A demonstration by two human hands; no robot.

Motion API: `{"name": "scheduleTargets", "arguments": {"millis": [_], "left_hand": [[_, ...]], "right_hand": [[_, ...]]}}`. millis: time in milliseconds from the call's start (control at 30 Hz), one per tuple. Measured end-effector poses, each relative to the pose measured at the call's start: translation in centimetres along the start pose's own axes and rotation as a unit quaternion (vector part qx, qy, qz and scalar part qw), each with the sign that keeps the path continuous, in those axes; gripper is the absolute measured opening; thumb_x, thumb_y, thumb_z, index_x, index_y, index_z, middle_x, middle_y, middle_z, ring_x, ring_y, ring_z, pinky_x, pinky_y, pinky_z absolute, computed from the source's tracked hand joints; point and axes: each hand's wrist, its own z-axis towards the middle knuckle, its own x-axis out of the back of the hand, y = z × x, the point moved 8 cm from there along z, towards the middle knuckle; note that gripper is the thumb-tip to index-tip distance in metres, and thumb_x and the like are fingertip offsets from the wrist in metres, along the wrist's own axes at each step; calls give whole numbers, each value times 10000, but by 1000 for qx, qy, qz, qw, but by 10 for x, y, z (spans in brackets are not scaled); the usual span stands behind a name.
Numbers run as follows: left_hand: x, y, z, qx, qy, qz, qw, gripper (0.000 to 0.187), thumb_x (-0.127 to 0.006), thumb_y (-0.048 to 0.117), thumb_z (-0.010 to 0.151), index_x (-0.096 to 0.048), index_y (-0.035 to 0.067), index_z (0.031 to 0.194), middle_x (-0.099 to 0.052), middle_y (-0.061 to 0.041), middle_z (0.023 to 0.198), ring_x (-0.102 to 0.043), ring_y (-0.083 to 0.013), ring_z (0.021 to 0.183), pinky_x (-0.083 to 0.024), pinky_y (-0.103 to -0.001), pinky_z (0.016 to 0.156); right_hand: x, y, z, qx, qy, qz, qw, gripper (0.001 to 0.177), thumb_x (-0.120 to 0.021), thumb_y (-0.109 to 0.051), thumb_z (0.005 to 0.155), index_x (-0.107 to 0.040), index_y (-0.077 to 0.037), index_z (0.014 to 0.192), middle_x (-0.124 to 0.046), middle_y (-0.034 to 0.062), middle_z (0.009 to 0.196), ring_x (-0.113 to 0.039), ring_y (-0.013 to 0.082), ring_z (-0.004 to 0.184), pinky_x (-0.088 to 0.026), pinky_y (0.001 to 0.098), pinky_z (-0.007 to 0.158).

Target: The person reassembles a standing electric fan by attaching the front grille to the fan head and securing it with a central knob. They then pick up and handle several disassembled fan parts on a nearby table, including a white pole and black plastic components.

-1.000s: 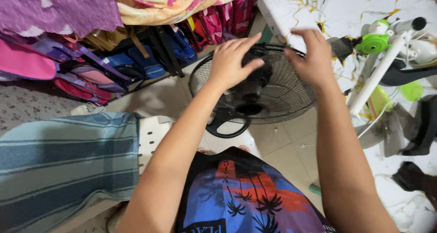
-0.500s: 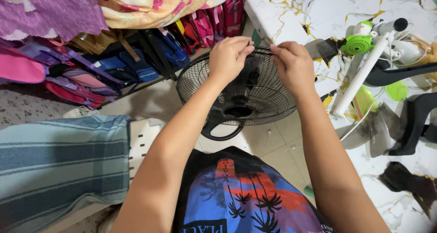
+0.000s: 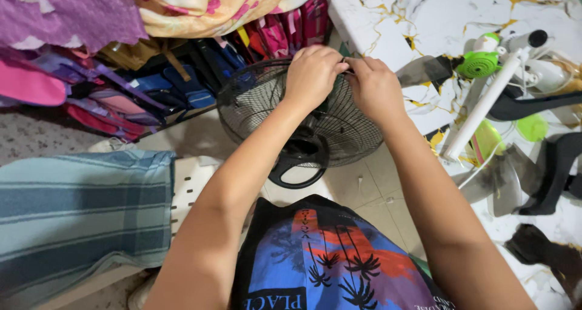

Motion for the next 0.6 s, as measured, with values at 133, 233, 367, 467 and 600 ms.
{"name": "scheduleTargets", "arguments": {"millis": [133,233,367,467,600], "left_hand": [[13,-22,-4,-12,-54,34,998,797,-835,560,730,-587,44,1285,-616,-156,1282,-481,-360,1293,-274,-559,1115],[14,-28,-13,-49,-107,29,993,1124,-888,662,587,-475,22,1414,-540,-193,1408,-403,-385,1391,-205,-562,1167],[10,-18,-17,-81,-101,25,991,1095,-892,635,623,-475,21,1428,-538,-152,1453,-408,-365,1442,-237,-531,1225],[5,-13,-15,-60,-111,18,992,1090,-900,641,622,-478,42,1429,-550,-147,1418,-436,-355,1412,-277,-524,1205],[5,2,-16,-62,-122,25,990,1027,-913,594,585,-532,129,1417,-583,-100,1369,-485,-323,1339,-316,-531,1130]], "right_hand": [[-9,8,11,-35,-37,-3,999,226,-740,-116,958,-714,-62,1175,-711,146,997,-682,372,834,-545,464,722],[-1,13,10,-46,-44,12,998,203,-738,-92,930,-740,-61,1130,-720,147,986,-685,373,827,-543,462,709],[0,16,9,-59,-27,100,993,180,-786,-112,931,-721,-22,1072,-703,162,994,-696,357,883,-560,426,768],[-10,36,4,-145,-15,174,974,218,-814,-101,927,-736,-32,1119,-719,146,1035,-727,293,894,-581,372,753],[-17,51,-9,-157,4,210,965,210,-803,-35,947,-724,1,1138,-745,129,1057,-739,216,948,-581,334,835]]}}
